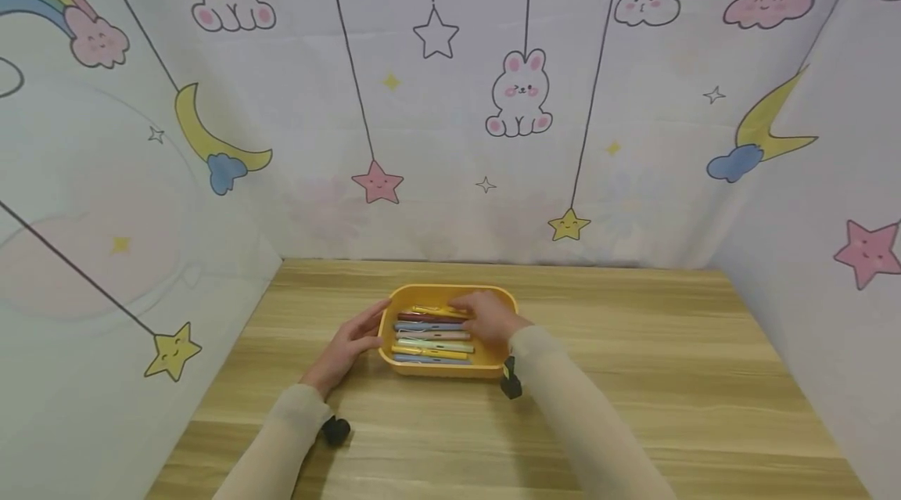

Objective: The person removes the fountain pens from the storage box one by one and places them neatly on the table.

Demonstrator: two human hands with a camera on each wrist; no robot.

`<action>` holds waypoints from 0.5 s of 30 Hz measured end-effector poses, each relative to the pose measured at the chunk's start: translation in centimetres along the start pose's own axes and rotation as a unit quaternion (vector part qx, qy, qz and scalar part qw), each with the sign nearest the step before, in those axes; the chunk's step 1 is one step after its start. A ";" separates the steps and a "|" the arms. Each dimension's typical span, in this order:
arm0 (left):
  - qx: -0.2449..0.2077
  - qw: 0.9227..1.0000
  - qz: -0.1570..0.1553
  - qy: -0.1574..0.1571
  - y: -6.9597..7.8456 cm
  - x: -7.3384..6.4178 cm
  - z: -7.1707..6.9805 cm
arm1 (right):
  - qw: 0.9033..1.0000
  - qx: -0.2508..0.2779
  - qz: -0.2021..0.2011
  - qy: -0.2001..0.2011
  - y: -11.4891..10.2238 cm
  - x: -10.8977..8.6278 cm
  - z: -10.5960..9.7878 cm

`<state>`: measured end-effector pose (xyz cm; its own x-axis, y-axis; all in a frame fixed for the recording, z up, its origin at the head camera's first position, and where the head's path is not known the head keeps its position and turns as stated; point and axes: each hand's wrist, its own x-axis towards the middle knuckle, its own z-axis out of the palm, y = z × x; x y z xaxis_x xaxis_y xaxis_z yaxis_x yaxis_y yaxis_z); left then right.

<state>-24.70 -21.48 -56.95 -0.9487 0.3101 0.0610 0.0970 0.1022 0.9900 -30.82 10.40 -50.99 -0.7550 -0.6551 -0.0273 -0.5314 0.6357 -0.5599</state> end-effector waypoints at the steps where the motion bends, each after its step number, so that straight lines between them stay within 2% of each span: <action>1: 0.000 1.000 0.000 0.001 0.0 0.0 0.0 | 1.000 -0.005 0.000 0.000 0.1 0.1 0.1; 8: -0.002 1.000 -0.002 0.003 0.2 -0.1 0.1 | 1.000 -0.017 0.013 -0.002 0.0 0.3 0.5; 15: 0.001 1.000 -0.002 0.002 0.1 -0.1 0.0 | 0.999 -0.016 0.048 0.008 -0.5 0.4 0.7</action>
<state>-24.61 -21.47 -56.83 -0.9502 0.3065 0.0566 0.0928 0.1049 0.9901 -30.57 9.55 -51.27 -0.8090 -0.5840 -0.0661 -0.4681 0.7083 -0.5284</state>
